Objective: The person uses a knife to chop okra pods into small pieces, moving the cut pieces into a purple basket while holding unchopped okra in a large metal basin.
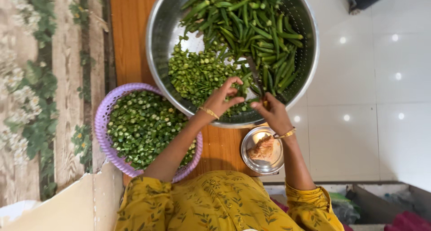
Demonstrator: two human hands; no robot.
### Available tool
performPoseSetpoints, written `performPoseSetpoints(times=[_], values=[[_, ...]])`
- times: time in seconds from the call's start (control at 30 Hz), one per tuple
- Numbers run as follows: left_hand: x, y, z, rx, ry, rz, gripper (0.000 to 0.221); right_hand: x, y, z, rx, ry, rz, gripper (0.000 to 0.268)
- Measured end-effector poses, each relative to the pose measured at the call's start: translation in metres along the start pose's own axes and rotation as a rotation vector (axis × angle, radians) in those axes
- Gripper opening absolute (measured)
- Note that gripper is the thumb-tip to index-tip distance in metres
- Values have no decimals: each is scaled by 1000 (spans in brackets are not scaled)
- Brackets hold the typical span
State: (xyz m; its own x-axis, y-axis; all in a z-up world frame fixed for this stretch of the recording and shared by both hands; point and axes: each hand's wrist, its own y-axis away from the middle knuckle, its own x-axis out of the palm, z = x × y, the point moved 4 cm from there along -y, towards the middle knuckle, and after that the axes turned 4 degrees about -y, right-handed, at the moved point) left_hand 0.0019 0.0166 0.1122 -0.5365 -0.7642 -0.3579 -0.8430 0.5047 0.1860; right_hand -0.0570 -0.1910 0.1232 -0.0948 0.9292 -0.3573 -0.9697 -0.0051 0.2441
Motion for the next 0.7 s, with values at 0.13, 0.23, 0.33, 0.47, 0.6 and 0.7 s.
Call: performPoseSetpoints(times=[0.13, 0.23, 0.33, 0.47, 0.6, 0.7], values=[[-8, 38, 3, 47, 107, -78, 64, 47, -4, 35, -125, -74, 46, 33], [-1, 49, 28, 106, 199, -246, 61, 68, -4, 45, 3, -316, 76, 30], [13, 64, 50, 107, 480, -342, 56, 84, -2, 47, 42, -438, 116, 31], [26, 79, 63, -63, 935, -205, 54, 90, 1, 45, 32, -354, 167, 28], [28, 91, 57, -210, 1062, -93, 54, 92, 3, 44, -23, -328, 219, 27], [32, 95, 59, -188, 1228, -60, 54, 94, 4, 45, -75, -206, 183, 27]])
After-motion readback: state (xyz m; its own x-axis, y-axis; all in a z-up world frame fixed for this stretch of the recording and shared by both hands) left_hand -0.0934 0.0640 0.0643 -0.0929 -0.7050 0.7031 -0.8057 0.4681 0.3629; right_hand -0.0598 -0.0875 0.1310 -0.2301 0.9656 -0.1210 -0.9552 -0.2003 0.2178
